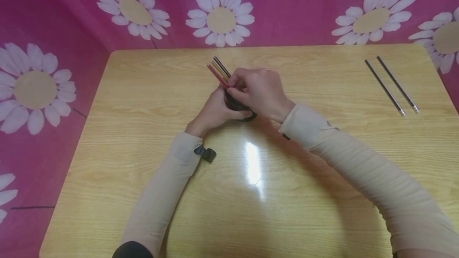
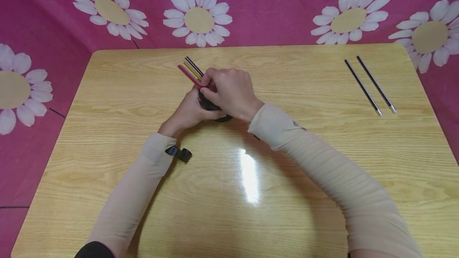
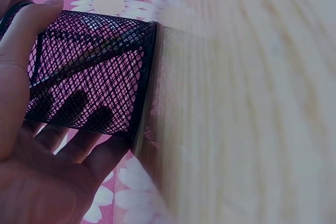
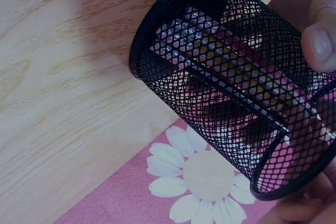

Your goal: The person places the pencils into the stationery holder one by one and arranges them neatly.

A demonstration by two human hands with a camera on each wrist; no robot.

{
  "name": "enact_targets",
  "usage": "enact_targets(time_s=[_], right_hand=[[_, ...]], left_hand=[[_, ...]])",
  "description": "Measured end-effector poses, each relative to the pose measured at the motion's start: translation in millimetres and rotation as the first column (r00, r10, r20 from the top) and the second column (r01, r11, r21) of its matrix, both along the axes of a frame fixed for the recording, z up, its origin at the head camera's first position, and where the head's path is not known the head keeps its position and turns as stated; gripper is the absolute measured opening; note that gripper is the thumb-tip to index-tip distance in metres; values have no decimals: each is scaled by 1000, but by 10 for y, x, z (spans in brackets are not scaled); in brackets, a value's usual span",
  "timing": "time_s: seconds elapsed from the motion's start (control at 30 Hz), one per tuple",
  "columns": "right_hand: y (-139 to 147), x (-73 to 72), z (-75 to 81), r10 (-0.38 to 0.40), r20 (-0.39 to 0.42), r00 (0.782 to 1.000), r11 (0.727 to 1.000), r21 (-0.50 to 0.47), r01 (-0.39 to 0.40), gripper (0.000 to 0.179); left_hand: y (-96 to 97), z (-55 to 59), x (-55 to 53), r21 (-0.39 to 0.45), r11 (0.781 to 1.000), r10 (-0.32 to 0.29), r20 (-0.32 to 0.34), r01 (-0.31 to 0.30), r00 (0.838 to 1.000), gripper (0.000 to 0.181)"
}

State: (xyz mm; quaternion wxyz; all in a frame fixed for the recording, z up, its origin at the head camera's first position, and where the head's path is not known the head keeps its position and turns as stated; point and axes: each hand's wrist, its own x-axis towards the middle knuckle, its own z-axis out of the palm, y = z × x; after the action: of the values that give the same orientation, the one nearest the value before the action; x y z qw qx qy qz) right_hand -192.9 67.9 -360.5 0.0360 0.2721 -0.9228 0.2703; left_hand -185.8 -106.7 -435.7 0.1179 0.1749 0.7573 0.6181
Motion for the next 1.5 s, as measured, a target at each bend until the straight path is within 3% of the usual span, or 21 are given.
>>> enact_targets(time_s=[0.23, 0.57, 0.77, 1.5], right_hand=[[107, -2, 15, -10, 2, 1000, 998, -54, 10, 16], [416, -27, 75, -62, -117, 991, 986, -158, 43, 12], [592, -4, 101, -101, -136, 986, 977, -200, 73, 12], [1149, 26, 60, -248, -105, 963, 960, -163, 229, 16]], left_hand=[[3, 15, 12, -15, 1000, 9, 4, -9, 1000, 87], [6, 19, 10, -27, 999, 25, -2, -25, 1000, 92], [7, 7, 5, -19, 999, 26, 1, -26, 1000, 94], [12, 4, -1, -15, 1000, 19, -2, -19, 1000, 93]])
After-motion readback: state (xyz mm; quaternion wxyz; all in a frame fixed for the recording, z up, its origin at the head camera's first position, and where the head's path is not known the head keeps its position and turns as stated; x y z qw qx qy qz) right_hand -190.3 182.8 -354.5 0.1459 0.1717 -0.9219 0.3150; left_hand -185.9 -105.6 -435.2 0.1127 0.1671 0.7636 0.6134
